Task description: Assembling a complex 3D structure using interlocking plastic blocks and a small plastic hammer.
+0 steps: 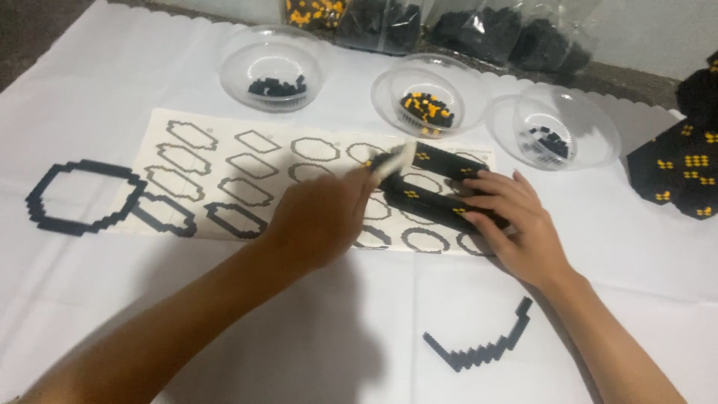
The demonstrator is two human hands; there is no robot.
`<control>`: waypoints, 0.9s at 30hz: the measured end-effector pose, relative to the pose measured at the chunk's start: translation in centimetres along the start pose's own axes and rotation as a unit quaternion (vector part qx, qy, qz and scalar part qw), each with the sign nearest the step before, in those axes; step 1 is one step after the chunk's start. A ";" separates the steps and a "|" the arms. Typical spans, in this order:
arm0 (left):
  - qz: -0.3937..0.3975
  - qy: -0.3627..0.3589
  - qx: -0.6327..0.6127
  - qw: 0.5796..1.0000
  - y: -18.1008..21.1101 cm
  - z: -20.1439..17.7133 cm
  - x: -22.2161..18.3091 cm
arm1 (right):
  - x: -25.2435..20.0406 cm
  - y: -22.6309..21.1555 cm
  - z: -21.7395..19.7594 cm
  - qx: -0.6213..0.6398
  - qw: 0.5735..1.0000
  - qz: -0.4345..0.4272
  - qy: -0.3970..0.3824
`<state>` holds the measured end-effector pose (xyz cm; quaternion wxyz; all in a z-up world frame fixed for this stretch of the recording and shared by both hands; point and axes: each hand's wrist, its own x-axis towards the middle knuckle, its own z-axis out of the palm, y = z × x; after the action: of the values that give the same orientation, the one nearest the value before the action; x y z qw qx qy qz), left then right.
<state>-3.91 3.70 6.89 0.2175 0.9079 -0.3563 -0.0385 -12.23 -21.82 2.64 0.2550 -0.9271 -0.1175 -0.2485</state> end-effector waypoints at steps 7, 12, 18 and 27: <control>0.046 -0.027 0.072 0.996 -0.2 1.4 0.0 | 0.4 -0.6 -0.6 0.004 0.999 0.030 -0.021; 0.119 0.111 0.001 0.987 -0.9 1.0 0.9 | 0.8 -1.4 -0.7 0.004 0.998 0.059 -0.027; 0.089 0.130 -0.055 0.986 0.6 0.1 -0.4 | 0.5 -0.8 -0.6 -0.012 0.999 0.040 -0.031; -0.029 0.134 -0.142 0.980 -0.2 2.7 0.0 | 0.6 0.6 -0.6 -0.113 0.989 -0.082 -0.051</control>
<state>-4.40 2.86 4.31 0.3890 0.8746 -0.2882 0.0271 -11.76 -22.62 3.11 0.1213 -0.9486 -0.1773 -0.2325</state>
